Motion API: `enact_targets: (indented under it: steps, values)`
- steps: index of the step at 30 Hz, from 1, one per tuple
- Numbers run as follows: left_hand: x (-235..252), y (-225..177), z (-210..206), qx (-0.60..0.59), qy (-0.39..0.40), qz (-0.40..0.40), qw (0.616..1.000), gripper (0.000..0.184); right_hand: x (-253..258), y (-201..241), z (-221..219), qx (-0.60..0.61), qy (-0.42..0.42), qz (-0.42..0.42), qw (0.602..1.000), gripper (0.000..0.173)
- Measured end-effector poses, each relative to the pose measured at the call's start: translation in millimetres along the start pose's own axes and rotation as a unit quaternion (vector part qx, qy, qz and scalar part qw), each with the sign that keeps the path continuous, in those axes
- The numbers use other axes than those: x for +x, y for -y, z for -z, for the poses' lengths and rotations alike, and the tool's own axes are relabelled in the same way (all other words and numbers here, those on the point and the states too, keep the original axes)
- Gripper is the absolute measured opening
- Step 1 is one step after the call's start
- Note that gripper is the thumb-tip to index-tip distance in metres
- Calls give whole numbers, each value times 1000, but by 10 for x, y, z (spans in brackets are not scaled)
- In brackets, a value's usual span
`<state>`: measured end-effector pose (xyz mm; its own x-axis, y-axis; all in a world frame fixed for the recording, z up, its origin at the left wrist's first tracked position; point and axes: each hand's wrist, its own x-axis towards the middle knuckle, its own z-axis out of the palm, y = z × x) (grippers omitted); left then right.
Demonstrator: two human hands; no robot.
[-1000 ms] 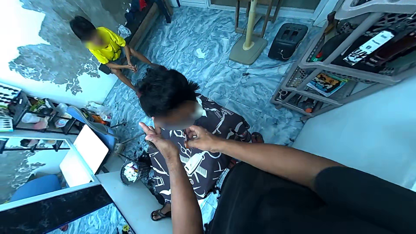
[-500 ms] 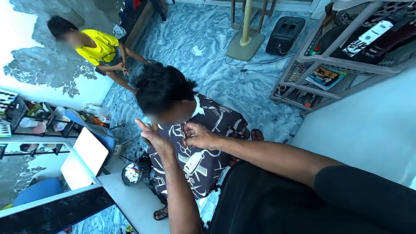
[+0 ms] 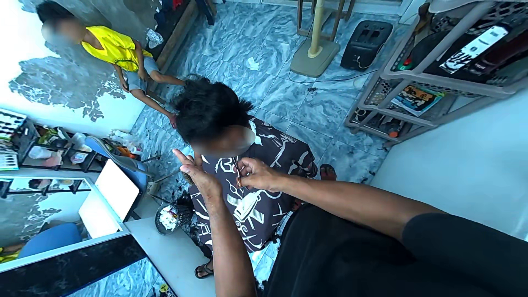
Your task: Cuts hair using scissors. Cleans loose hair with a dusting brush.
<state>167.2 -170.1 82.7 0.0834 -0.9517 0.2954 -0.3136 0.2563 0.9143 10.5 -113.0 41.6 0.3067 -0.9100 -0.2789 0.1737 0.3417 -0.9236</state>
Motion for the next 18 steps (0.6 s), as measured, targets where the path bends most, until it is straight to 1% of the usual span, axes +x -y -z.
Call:
enact_targets:
  steps: [4, 8, 10, 12, 15, 18]
  values:
    - [-4, -15, 1, 6, -2, 7, 1000, 97, -3, 72, -18, -8, 2, 7, 1000, 37]
    - [17, -24, 10, 3, 1, -1, 1000, 99, 1, 23, 8, -28, -3, -2, 1000, 39]
    - [14, -23, 14, -1, 3, 1, 1000, 100, 16, 72, 17, -22, -1, 12, 1000, 39]
    - [7, 8, 27, -5, 2, 3, 1000, 99, 46, 71, 8, -19, 0, 31, 999, 36]
    - [26, 12, 31, -9, 6, 2, 1000, 97, 19, 42, 26, -39, 0, 15, 999, 36]
    - [29, 22, 42, -11, 9, 5, 1000, 96, 34, 92, 10, -24, 2, 26, 999, 36]
